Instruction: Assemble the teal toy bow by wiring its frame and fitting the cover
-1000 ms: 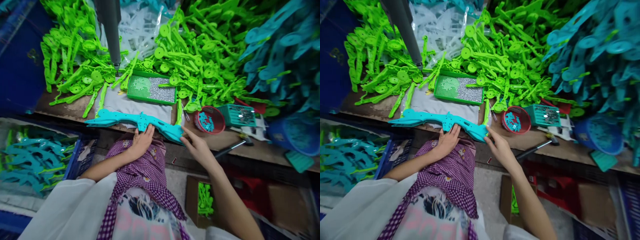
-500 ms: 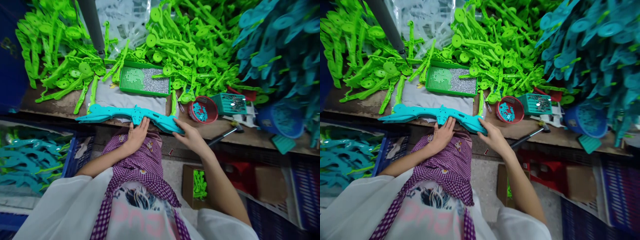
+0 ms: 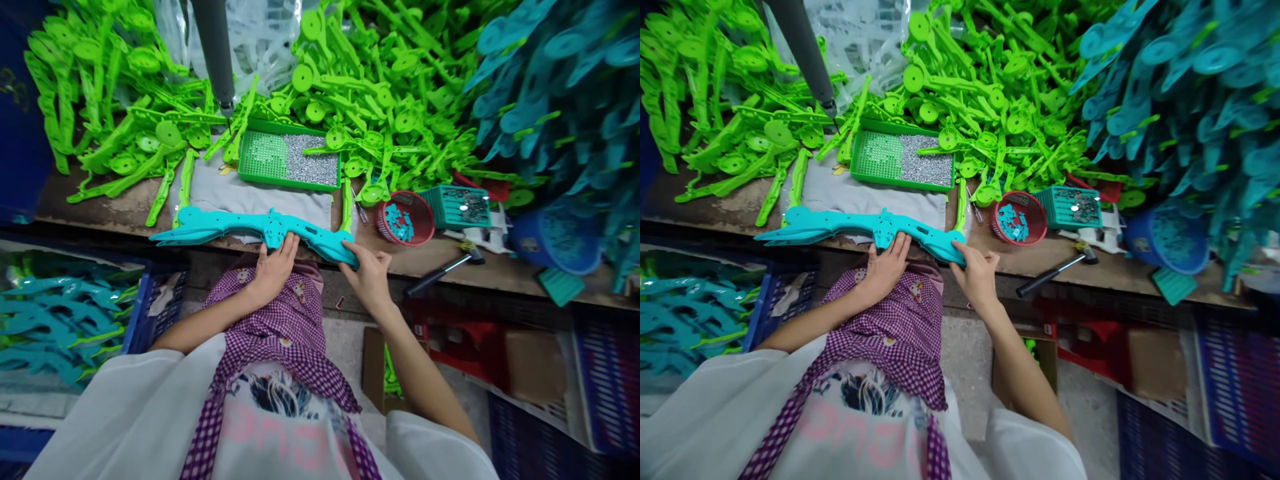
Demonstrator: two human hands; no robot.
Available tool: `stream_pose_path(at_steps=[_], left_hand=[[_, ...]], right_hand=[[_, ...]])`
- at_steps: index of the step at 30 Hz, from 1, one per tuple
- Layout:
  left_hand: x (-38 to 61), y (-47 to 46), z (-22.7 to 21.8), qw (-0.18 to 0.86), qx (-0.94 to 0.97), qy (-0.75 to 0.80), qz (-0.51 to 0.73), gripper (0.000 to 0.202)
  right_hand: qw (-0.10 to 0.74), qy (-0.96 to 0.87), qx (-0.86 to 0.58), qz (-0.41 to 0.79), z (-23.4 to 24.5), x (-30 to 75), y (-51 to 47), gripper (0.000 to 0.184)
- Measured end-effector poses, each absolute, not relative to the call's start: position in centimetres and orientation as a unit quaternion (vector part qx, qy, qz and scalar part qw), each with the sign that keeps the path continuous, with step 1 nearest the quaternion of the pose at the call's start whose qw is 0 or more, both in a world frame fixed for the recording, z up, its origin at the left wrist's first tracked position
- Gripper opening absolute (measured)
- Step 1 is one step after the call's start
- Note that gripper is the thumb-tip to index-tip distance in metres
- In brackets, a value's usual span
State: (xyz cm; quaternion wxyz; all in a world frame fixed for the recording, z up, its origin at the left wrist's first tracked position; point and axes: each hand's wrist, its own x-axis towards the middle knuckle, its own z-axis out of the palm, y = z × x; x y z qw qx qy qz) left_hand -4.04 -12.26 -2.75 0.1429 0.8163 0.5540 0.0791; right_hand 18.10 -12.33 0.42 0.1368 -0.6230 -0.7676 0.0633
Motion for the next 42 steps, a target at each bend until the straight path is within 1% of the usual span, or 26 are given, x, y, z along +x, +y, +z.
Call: stream_pose_path(at_steps=[4,9,11,17,19,22,25,27,29,31,33,37,39,42], left_hand=[[-4.2,-12.3,-2.3,0.149,0.814,0.556,0.072,0.057],[-5.4,-12.0,-2.4,0.134,0.831,0.535,0.079,0.053],[-6.3,-11.6,-3.0,0.124,0.846,0.508,0.107,0.051],[-9.0,-11.5,-4.5,0.111,0.891,0.364,0.248,0.037],[-10.2,-12.6,-3.9,0.115,0.890,0.343,0.278,0.034],[-13.0,-14.3,-1.7,0.112,0.887,0.323,0.310,0.029],[-16.1,-13.2,1.2,0.075,0.884,0.369,0.277,0.031],[-17.4,-10.7,2.6,0.066,0.873,0.441,0.199,0.037],[-17.9,-7.6,3.2,0.075,0.877,0.458,0.124,0.046],[-17.7,-5.1,3.2,0.110,0.888,0.443,0.057,0.051],[-17.3,-3.5,3.0,0.143,0.887,0.439,0.013,0.048],[-16.7,-2.9,3.2,0.179,0.875,0.450,-0.006,0.041],[-16.6,-3.0,3.5,0.191,0.874,0.447,-0.009,0.038],[-16.6,-3.0,4.0,0.205,0.872,0.443,-0.026,0.037]], right_hand=[[0.093,-0.775,-0.625,0.031,1.5,17.9,-13.0,0.043],[0.117,-0.784,-0.607,0.056,1.2,17.9,-12.7,0.045],[0.112,-0.786,-0.606,0.047,1.2,18.0,-12.4,0.047],[0.087,-0.789,-0.607,0.039,1.6,17.8,-12.2,0.048],[0.079,-0.791,-0.606,0.034,1.7,17.8,-12.3,0.047],[0.066,-0.798,-0.598,0.025,2.1,17.8,-12.5,0.042],[0.044,-0.797,-0.602,-0.012,3.4,17.4,-12.6,0.037],[0.045,-0.795,-0.604,-0.038,4.5,16.5,-12.3,0.036],[0.082,-0.800,-0.594,-0.035,5.3,14.9,-11.7,0.034],[0.127,-0.809,-0.574,-0.015,5.2,12.8,-11.3,0.031],[0.139,-0.822,-0.552,0.017,4.1,10.7,-11.3,0.030],[0.100,-0.818,-0.557,0.098,0.3,7.7,-12.5,0.042],[0.089,-0.794,-0.593,0.099,-1.1,6.9,-13.1,0.046],[0.080,-0.765,-0.633,0.087,-2.0,6.3,-13.0,0.047]])
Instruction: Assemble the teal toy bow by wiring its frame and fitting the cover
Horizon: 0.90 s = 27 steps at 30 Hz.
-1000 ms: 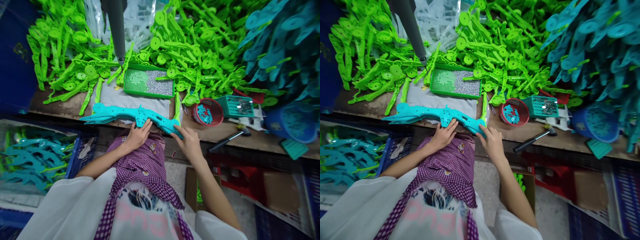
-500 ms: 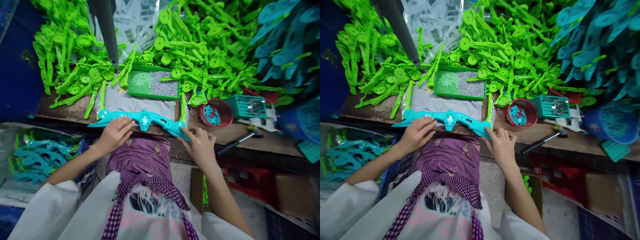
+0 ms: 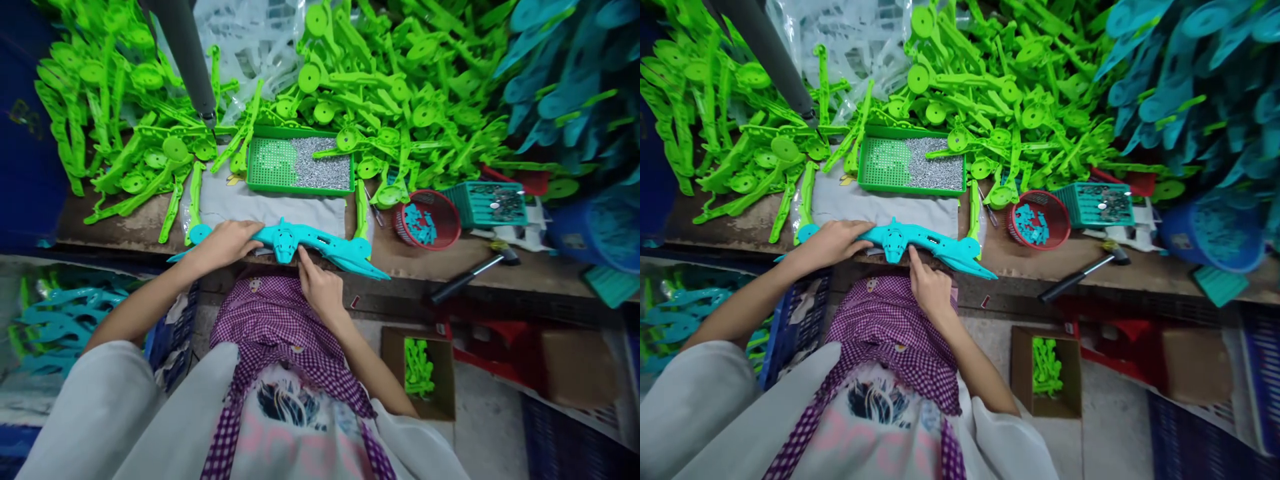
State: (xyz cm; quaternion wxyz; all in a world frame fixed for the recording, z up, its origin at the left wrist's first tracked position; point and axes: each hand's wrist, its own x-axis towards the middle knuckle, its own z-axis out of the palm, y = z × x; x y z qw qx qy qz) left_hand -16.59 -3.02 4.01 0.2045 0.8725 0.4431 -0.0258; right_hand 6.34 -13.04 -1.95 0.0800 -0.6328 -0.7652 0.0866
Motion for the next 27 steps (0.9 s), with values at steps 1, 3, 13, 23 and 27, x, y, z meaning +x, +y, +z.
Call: stream_pose_path(at_steps=[1,3,13,23,27], left_hand=[[-16.6,-3.0,4.1,0.207,0.872,0.443,-0.030,0.037],[-16.6,-2.8,4.0,0.208,0.870,0.446,-0.030,0.038],[-17.2,-2.4,3.0,0.219,0.867,0.447,0.008,0.041],[-17.0,-2.3,3.8,0.220,0.876,0.429,-0.016,0.038],[-17.0,-2.3,3.6,0.208,0.877,0.433,-0.015,0.038]], right_hand=[[0.079,-0.760,-0.640,0.086,-2.0,6.2,-12.9,0.047],[0.076,-0.749,-0.651,0.091,-1.7,5.8,-12.6,0.048],[0.065,-0.716,-0.692,0.065,-2.2,4.2,-12.9,0.049],[0.001,-0.706,-0.702,0.092,-1.2,4.3,-12.2,0.051],[-0.045,-0.664,-0.739,0.107,-0.1,3.5,-11.5,0.054]])
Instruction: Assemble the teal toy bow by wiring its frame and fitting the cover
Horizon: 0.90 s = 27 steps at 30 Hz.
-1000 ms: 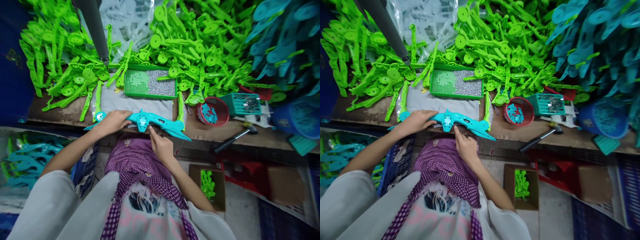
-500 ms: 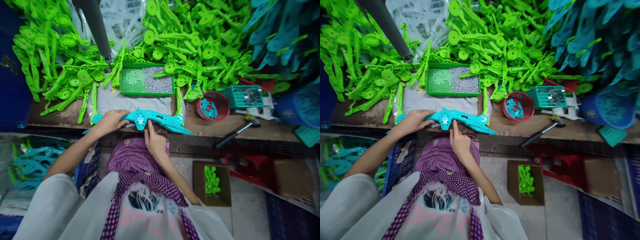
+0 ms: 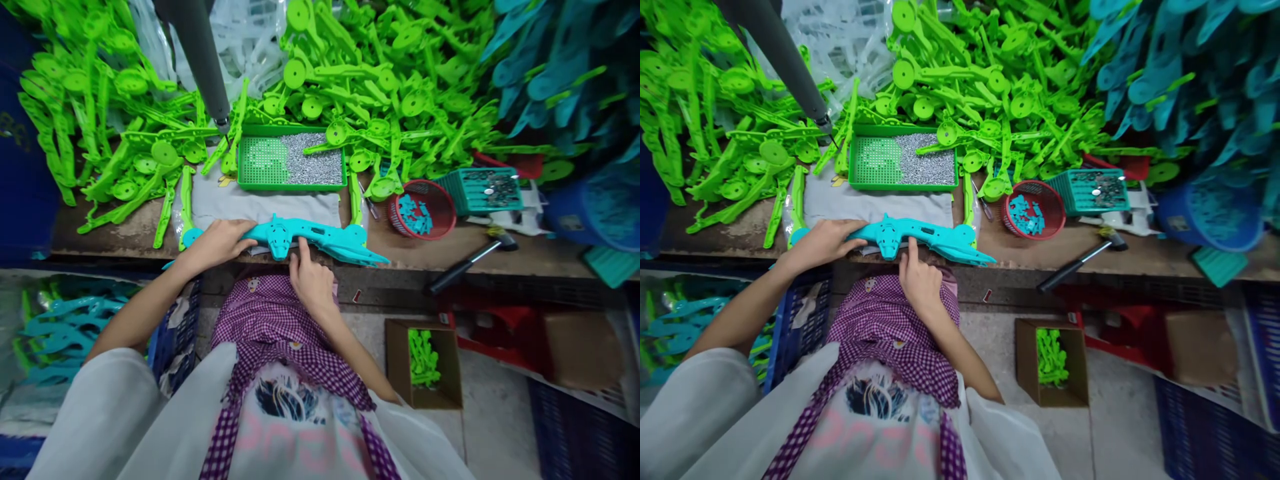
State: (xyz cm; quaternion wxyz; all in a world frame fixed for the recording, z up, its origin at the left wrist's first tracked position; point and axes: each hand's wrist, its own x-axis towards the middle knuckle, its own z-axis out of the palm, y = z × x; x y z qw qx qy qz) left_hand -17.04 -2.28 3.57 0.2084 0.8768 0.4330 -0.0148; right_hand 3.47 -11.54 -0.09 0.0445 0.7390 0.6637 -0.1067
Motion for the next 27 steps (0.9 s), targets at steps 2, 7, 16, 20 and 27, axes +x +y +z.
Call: stream_pose_path(at_steps=[2,7,16,20,27], left_hand=[[-17.1,-2.3,3.4,0.206,0.876,0.436,-0.008,0.039],[-17.3,-2.5,2.8,0.212,0.874,0.436,0.011,0.041],[-17.6,-2.4,1.3,0.219,0.876,0.422,0.083,0.040],[-17.8,-2.4,0.8,0.215,0.879,0.417,0.089,0.041],[-17.4,-2.4,1.8,0.221,0.864,0.448,0.067,0.042]], right_hand=[[0.053,0.656,0.745,-0.114,0.2,3.4,-11.5,0.054],[0.062,0.636,0.759,-0.124,0.6,3.7,-11.7,0.053],[-0.033,0.723,0.685,-0.084,-1.8,6.1,-13.8,0.052],[-0.187,0.747,0.638,-0.001,-1.6,8.9,-15.4,0.037],[-0.251,0.724,0.634,0.102,0.6,11.2,-14.3,0.024]])
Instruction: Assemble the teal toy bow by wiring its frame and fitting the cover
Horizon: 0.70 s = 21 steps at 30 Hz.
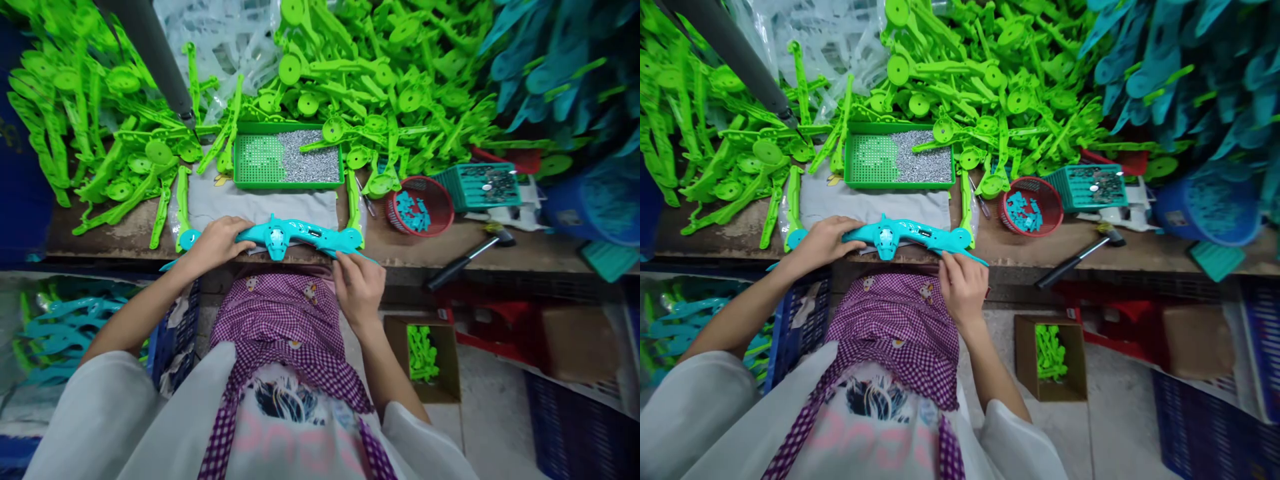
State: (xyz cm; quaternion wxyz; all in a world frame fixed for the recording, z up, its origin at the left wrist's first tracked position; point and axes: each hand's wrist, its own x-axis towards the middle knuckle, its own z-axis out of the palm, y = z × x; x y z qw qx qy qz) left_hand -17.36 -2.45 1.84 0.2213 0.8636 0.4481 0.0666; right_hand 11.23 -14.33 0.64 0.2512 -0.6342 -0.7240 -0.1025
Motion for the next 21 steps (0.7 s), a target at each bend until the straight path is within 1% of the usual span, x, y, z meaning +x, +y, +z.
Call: stream_pose_path(at_steps=[4,7,16,21], left_hand=[[-17.1,-2.0,3.2,0.238,0.860,0.451,0.024,0.043],[-17.0,-1.9,3.6,0.238,0.861,0.450,0.010,0.043],[-17.0,-1.8,3.5,0.225,0.862,0.455,0.010,0.046],[-17.2,-1.7,3.4,0.229,0.862,0.451,0.016,0.046]], right_hand=[[0.116,-0.766,-0.632,0.000,-0.6,9.0,-14.1,0.036],[0.061,-0.750,-0.659,0.012,-1.8,7.6,-13.8,0.042],[0.092,-0.747,-0.659,0.001,-1.6,7.1,-12.7,0.042],[0.144,-0.692,-0.708,0.000,-2.4,6.6,-12.0,0.040]])
